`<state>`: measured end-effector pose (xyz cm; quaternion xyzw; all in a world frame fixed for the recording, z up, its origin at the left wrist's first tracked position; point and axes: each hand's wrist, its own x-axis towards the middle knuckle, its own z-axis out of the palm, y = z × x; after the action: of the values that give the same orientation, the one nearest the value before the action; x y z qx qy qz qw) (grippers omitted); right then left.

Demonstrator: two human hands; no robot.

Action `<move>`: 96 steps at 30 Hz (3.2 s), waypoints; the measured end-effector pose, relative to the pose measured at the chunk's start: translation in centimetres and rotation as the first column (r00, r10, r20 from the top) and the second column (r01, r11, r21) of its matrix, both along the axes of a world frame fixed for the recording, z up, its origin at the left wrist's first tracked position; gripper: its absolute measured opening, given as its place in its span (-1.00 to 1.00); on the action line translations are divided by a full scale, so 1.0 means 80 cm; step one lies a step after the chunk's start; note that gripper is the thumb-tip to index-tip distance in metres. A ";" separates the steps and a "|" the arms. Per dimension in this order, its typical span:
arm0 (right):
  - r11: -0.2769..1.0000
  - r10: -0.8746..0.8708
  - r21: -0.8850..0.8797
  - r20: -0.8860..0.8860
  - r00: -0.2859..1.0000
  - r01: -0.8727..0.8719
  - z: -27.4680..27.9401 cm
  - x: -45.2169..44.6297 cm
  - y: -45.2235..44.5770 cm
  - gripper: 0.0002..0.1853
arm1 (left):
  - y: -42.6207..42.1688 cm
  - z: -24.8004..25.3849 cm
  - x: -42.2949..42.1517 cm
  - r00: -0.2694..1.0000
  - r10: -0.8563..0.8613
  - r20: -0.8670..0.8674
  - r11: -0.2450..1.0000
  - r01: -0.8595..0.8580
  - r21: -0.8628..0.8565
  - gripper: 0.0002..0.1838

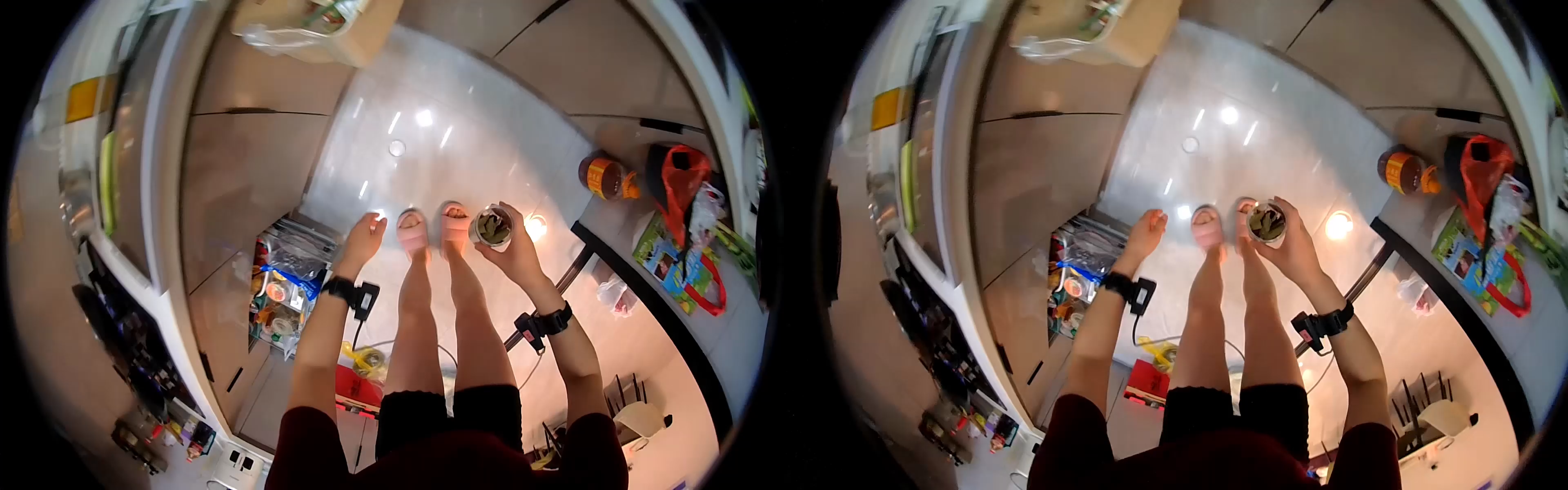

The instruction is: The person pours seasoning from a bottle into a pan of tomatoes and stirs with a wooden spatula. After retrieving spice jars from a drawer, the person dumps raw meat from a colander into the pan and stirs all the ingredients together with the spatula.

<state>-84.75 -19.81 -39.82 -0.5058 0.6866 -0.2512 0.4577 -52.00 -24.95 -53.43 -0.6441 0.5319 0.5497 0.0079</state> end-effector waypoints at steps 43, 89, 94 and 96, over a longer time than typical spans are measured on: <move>0.811 0.476 -0.259 -0.229 0.849 -0.524 0.062 0.091 -0.039 -0.20 | 0.042 0.235 -0.098 0.911 0.007 -0.412 0.837 -0.230 -0.496 -0.39; -0.347 0.752 0.165 0.637 -0.168 -0.923 0.076 0.711 0.293 -0.20 | 0.641 0.287 0.396 0.726 0.570 -0.384 0.499 -0.678 -0.540 -0.15; -0.421 0.906 -0.007 0.054 -0.420 -0.907 0.037 0.777 0.325 -0.06 | 0.648 0.234 0.419 0.434 0.884 -0.171 0.365 -0.872 -0.328 -0.17; -0.489 0.866 -0.097 -0.175 -0.468 -0.867 0.018 0.797 0.343 -0.04 | 0.659 0.211 0.429 0.425 0.899 -0.105 0.388 -0.885 -0.256 -0.19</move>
<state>-21.01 7.63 -38.40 -0.8909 -0.1104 0.1973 0.3940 -17.64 27.76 -36.57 -0.8363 0.1731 0.3727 -0.3630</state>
